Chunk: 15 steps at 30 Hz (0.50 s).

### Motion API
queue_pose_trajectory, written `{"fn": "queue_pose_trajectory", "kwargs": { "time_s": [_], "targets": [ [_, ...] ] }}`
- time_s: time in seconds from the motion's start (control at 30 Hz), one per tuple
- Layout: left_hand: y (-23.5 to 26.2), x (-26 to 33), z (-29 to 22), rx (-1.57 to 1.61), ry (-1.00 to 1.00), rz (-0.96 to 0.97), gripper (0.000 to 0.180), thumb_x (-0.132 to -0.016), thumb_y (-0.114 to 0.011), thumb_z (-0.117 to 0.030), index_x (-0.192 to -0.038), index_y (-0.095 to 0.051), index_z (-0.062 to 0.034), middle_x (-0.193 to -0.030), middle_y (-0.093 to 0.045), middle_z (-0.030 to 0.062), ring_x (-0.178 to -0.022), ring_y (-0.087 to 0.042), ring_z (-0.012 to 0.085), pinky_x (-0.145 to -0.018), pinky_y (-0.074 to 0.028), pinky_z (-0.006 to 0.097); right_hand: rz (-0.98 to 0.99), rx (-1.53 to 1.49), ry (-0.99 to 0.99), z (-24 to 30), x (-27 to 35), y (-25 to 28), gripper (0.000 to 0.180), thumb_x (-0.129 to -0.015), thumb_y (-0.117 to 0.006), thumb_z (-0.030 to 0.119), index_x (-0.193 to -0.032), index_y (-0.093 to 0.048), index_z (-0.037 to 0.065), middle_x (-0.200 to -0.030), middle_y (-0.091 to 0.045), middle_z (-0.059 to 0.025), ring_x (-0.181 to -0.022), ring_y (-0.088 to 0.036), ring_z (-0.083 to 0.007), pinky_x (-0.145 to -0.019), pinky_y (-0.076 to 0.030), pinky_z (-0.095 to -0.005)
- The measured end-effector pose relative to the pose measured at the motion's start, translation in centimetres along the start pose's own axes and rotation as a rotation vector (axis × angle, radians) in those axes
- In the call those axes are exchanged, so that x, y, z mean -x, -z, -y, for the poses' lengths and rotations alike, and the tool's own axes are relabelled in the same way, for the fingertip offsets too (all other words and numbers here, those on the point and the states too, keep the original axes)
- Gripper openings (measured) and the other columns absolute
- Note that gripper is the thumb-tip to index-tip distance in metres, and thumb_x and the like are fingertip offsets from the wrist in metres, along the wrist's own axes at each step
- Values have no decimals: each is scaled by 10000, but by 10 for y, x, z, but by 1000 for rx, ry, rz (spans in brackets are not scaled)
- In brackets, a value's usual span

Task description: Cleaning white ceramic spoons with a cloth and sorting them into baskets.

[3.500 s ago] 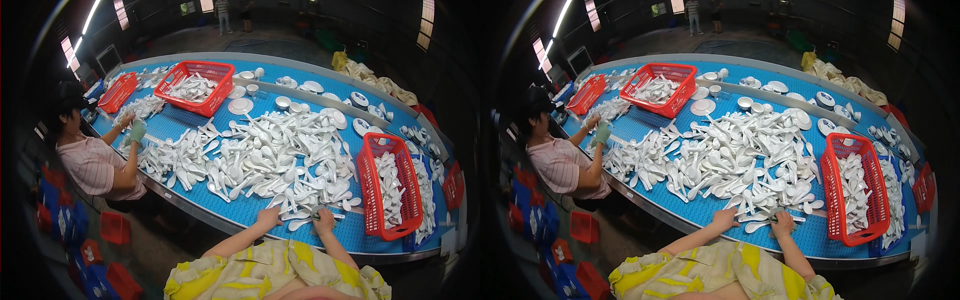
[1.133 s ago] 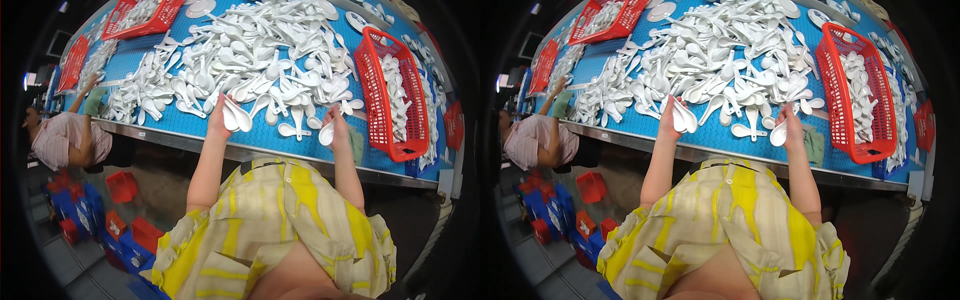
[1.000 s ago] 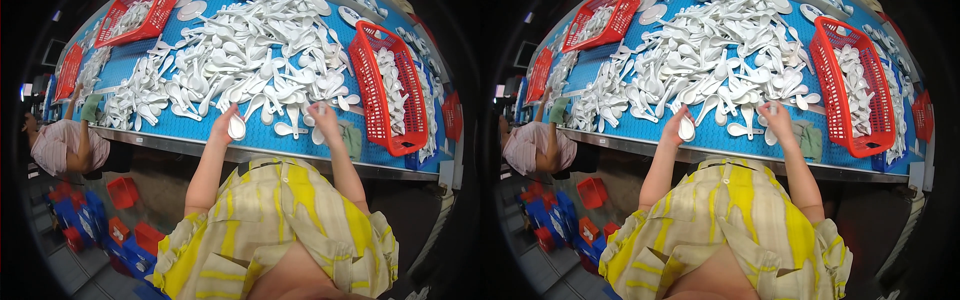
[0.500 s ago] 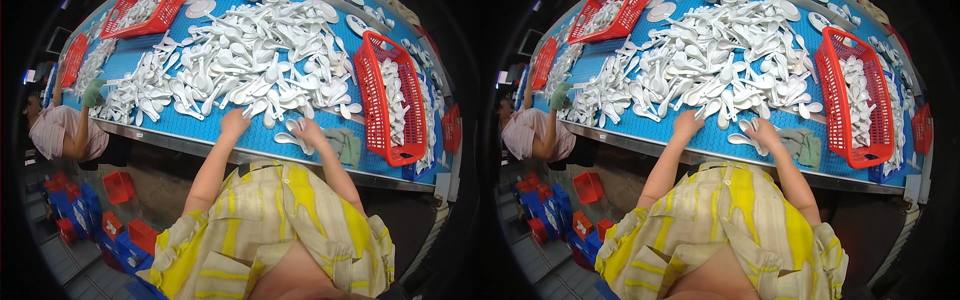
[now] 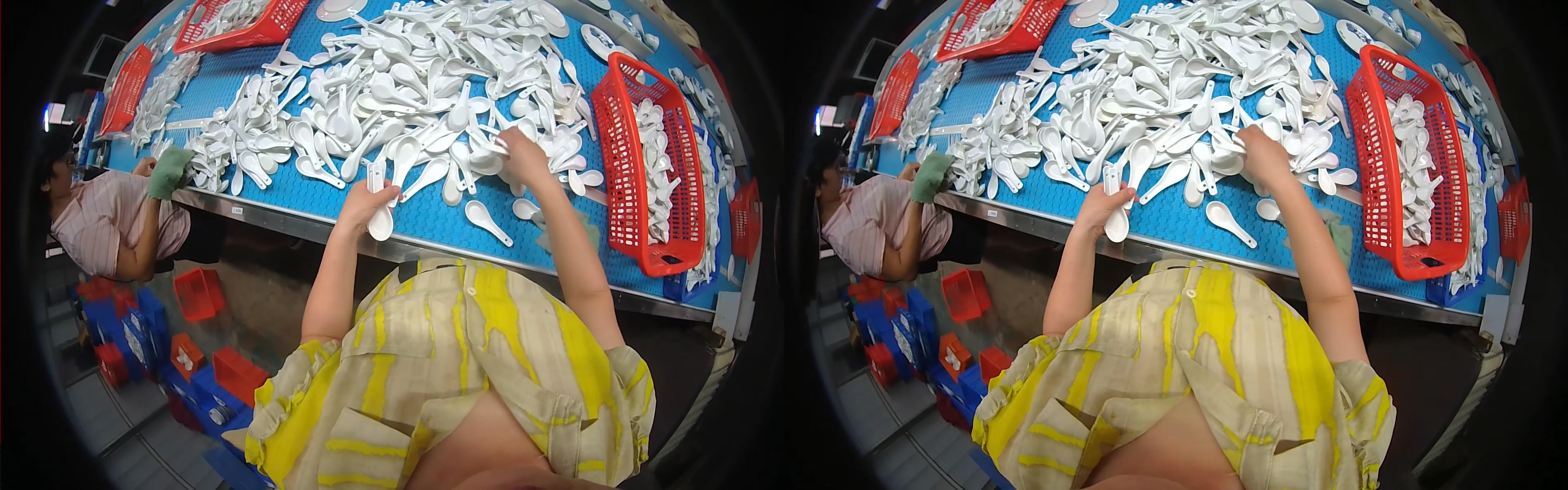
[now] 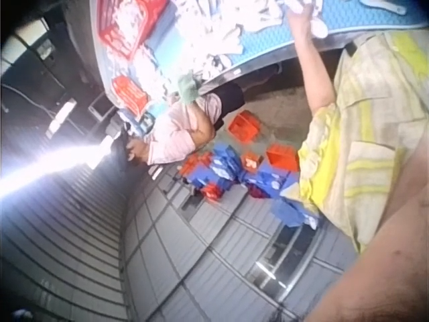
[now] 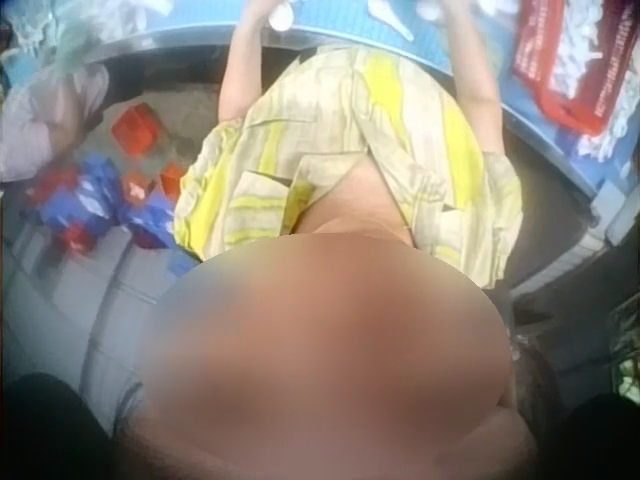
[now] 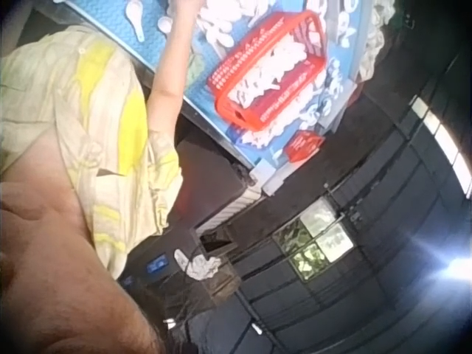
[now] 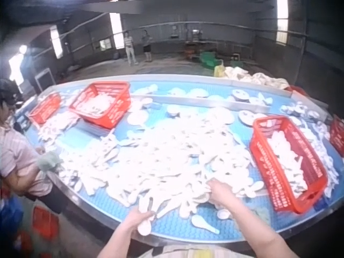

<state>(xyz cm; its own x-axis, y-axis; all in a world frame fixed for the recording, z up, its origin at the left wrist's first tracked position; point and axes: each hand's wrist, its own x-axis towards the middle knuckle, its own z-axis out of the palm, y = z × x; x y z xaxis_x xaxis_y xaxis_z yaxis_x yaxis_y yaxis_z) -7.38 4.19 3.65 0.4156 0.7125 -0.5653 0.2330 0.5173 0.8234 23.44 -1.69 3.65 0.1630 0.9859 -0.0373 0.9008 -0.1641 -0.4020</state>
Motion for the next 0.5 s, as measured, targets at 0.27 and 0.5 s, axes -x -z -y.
{"fn": "queue_pose_trajectory", "kwargs": {
  "time_s": [0.27,0.5],
  "targets": [
    [3,3,15,203,26,27,306,-726,-641,-75,-984,-495,2,-759,-590,69,-566,-555,119,-485,-458,237,67,-122,-281,0,11,-5,346,-695,-604,115,-1035,-539,121,-882,-608,-137,-847,-586,-321,-717,-461,-371],
    [-8,-10,9,-173,-42,2,290,-671,-699,-160,-870,-560,-1,-711,-600,82,-578,-577,174,-523,-451,288,88,-1470,-653,-6,54,-11,215,-762,-620,141,-931,-582,14,-765,-625,-64,-540,-518,-102,-464,-435,-234]
  ]
}}
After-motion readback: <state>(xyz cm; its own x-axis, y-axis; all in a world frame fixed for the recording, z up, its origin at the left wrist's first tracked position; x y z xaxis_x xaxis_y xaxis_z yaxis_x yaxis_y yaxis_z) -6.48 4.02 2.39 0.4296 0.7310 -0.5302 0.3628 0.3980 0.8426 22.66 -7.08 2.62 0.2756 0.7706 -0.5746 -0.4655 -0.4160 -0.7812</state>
